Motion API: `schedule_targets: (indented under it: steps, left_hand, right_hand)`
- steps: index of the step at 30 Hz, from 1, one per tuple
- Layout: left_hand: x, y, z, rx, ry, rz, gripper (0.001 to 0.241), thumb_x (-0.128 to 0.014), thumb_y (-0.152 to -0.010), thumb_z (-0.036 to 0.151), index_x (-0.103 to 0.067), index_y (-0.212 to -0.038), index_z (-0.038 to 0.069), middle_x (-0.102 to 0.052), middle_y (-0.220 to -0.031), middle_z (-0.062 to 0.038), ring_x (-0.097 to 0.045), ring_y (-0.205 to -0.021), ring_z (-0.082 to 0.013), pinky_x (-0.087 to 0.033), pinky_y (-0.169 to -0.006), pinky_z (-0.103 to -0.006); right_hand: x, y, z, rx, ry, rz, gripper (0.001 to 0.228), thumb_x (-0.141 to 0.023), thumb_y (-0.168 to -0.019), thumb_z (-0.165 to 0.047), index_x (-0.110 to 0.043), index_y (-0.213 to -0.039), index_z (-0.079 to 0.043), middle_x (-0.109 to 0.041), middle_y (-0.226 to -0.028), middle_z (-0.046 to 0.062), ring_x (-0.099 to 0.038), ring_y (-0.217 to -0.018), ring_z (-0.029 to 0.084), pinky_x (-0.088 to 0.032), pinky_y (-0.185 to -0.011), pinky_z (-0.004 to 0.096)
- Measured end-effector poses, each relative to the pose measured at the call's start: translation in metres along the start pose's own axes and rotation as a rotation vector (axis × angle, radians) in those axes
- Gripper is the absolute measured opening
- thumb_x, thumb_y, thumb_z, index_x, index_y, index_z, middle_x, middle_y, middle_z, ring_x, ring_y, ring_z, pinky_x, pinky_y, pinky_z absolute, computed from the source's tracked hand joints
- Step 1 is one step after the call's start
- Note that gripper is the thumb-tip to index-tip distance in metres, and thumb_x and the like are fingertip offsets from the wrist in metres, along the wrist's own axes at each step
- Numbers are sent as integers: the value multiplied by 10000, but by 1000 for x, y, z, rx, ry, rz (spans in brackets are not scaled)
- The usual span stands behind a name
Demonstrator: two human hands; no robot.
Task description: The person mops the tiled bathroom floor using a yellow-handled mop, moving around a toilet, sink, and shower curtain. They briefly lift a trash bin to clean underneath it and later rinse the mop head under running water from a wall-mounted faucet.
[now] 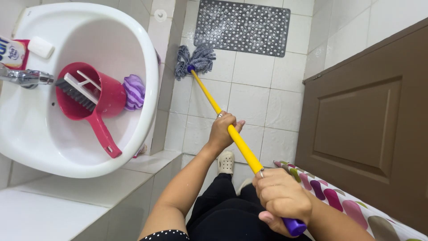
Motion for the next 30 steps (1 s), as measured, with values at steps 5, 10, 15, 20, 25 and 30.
schedule_targets:
  steps: [5, 10, 15, 20, 25, 30]
  left_hand:
    - [-18, -31, -49, -59, -31, -7, 319, -761, -872, 125, -529, -667, 51, -586, -682, -123, -590, -736, -356, -512, -703, -461]
    - [-36, -98, -129, -68, -189, -61, 299, -793, -838, 187, -581, -674, 56, -623, -780, -135, -633, -828, -364, -513, -728, -489]
    - [-18, -168, -158, 231, -398, -111, 335, -833, -762, 371, -667, -791, 81, -703, -961, -49, -663, -1025, -315, -489, -725, -528]
    - [-30, -157, -160, 300, -344, 85, 453, -858, -781, 339, -686, -1128, 104, -661, -1142, -114, -645, -1045, -356, -529, -787, -546]
    - [-52, -193, -69, 340, 458, 289, 400, -771, -855, 221, -624, -1195, 72, -502, -1320, -69, -655, -1072, -172, -655, -798, -333]
    - [-51, -260, -23, 174, 328, 777, 275, -775, -962, 162, -536, -888, 50, -602, -1070, -97, -585, -930, -158, -540, -810, -277]
  right_hand:
    - [7, 8, 48, -4, 30, 81, 181, -617, -826, 53, -498, -747, -57, -528, -714, 74, -568, -616, 270, -522, -664, 440]
    - [26, 6, 123, -45, 88, 180, 211, -605, -816, 87, -479, -734, -62, -534, -712, 84, -565, -626, 286, -506, -677, 436]
    - [53, -32, 166, 76, 203, 83, 237, -647, -886, 52, -484, -748, -52, -517, -721, 98, -566, -662, 309, -537, -750, 473]
    - [89, -50, 168, 175, 131, 19, 281, -714, -881, 38, -493, -724, -36, -512, -698, 115, -554, -637, 333, -481, -642, 432]
    - [154, -90, 155, 88, 44, 112, 237, -645, -845, 64, -489, -709, -51, -536, -702, 110, -585, -645, 327, -521, -668, 416]
    - [215, -139, 104, 117, -31, 261, 188, -594, -910, 26, -483, -763, -13, -539, -648, 81, -537, -545, 236, -518, -566, 371]
Point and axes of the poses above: each hand's wrist, its own y-axis away from the middle knuckle, its own x-axis out of the back of the hand, z = x × y, the point moved 6 cm from there along -y, towards the middle knuckle
